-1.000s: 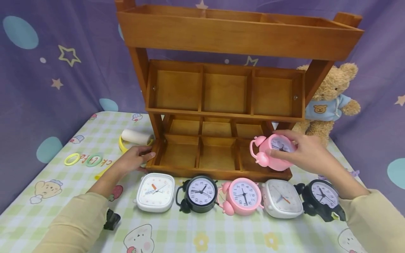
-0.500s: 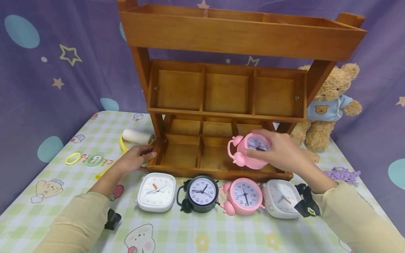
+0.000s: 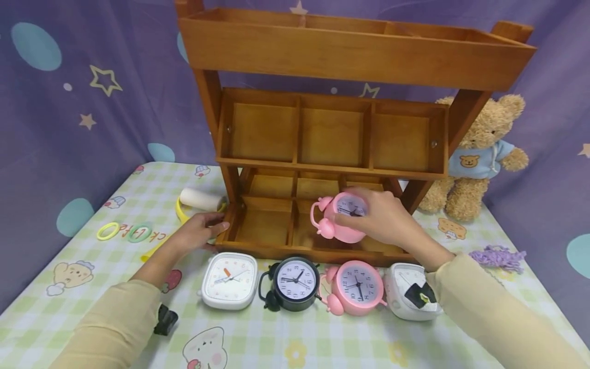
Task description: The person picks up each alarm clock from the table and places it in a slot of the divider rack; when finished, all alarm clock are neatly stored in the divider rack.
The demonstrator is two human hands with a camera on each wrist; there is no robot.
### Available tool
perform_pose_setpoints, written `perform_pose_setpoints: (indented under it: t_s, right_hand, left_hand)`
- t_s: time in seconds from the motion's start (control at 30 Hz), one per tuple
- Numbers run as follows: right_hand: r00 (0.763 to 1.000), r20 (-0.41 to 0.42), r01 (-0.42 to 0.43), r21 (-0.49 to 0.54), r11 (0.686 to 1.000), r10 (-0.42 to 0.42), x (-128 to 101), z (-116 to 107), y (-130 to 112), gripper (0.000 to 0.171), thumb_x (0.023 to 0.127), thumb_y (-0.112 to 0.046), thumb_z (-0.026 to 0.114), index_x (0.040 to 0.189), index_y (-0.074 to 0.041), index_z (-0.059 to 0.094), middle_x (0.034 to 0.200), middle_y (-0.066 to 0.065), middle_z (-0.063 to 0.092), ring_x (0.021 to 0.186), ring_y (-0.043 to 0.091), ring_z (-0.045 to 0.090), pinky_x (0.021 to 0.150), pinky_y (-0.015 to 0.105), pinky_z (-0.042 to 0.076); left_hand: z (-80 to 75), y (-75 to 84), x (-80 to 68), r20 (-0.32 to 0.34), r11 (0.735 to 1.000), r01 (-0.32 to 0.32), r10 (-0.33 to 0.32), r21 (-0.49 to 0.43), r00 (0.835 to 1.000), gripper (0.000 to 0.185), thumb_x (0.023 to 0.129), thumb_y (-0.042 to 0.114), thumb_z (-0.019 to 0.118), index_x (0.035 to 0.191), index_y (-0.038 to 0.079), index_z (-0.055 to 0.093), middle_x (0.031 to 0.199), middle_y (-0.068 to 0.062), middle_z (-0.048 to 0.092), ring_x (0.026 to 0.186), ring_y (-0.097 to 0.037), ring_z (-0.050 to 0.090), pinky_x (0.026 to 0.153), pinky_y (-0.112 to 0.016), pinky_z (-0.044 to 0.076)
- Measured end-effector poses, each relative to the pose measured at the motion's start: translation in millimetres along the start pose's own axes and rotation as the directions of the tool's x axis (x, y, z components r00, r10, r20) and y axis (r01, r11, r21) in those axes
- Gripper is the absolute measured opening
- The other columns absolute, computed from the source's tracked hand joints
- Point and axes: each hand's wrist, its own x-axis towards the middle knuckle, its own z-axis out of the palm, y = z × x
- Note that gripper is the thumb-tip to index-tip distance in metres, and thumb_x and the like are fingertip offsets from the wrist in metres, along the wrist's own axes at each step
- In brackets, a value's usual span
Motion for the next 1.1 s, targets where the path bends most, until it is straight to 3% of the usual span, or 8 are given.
perform_pose_setpoints:
  t_s: [0.23, 0.5, 0.7, 0.93, 1.1]
  right_hand:
    - [0.998, 0.001, 0.060, 0.028, 0.998, -0.060, 20, 18, -18, 0.059, 0.088, -0.053, 0.074, 0.131, -0.014, 0.066, 0.114, 0.009, 0.073, 0.105, 0.032, 0.067, 0.085, 0.048, 0.056]
    - [0.995, 0.032, 0.098, 0.017, 0.995, -0.098, 40, 41, -39, 0.057, 0.091, -0.054, 0.070, 0.134, -0.016, 0.066, 0.123, 0.008, 0.071, 0.114, 0.034, 0.064, 0.101, 0.057, 0.047]
    - [0.996, 0.064, 0.061, 0.045, 0.997, -0.064, 50, 56, -53, 0.059, 0.092, -0.057, 0.068, 0.135, -0.018, 0.064, 0.121, 0.009, 0.070, 0.111, 0.031, 0.064, 0.093, 0.048, 0.054]
    - [0.991, 0.057, 0.125, -0.037, 0.992, -0.122, 60, 68, -66, 0.053, 0.092, -0.059, 0.064, 0.132, -0.024, 0.068, 0.119, 0.006, 0.072, 0.111, 0.032, 0.065, 0.090, 0.048, 0.054]
    - [0.990, 0.076, 0.122, -0.050, 0.991, -0.118, 67, 74, -77, 0.055, 0.091, -0.060, 0.064, 0.133, -0.025, 0.066, 0.121, 0.004, 0.072, 0.113, 0.032, 0.064, 0.092, 0.046, 0.053]
  left_hand:
    - [0.7, -0.6, 0.0, -0.005, 1.000, 0.001, -0.001, -0.003, 1.000, 0.056, 0.109, 0.010, 0.044, 0.149, -0.021, 0.022, 0.150, -0.043, 0.031, 0.133, -0.055, 0.042, 0.080, -0.045, 0.063]
    - [0.5, -3.7, 0.0, -0.011, 1.000, -0.022, 0.022, -0.008, 1.000, 0.056, 0.109, 0.011, 0.046, 0.148, -0.022, 0.024, 0.149, -0.045, 0.030, 0.131, -0.055, 0.044, 0.078, -0.045, 0.063]
    - [0.7, -5.8, -1.0, -0.017, 1.000, -0.026, 0.026, -0.008, 1.000, 0.054, 0.108, 0.009, 0.046, 0.148, -0.022, 0.025, 0.147, -0.045, 0.033, 0.129, -0.055, 0.046, 0.077, -0.044, 0.064]
    - [0.9, -3.7, -1.0, -0.018, 1.000, -0.025, 0.026, 0.003, 1.000, 0.055, 0.108, 0.009, 0.046, 0.149, -0.021, 0.025, 0.148, -0.045, 0.032, 0.129, -0.056, 0.045, 0.077, -0.044, 0.064]
    - [1.0, -3.9, -0.5, -0.022, 1.000, -0.029, 0.029, -0.002, 0.999, 0.055, 0.108, 0.009, 0.046, 0.149, -0.021, 0.025, 0.147, -0.045, 0.033, 0.127, -0.056, 0.048, 0.076, -0.044, 0.064]
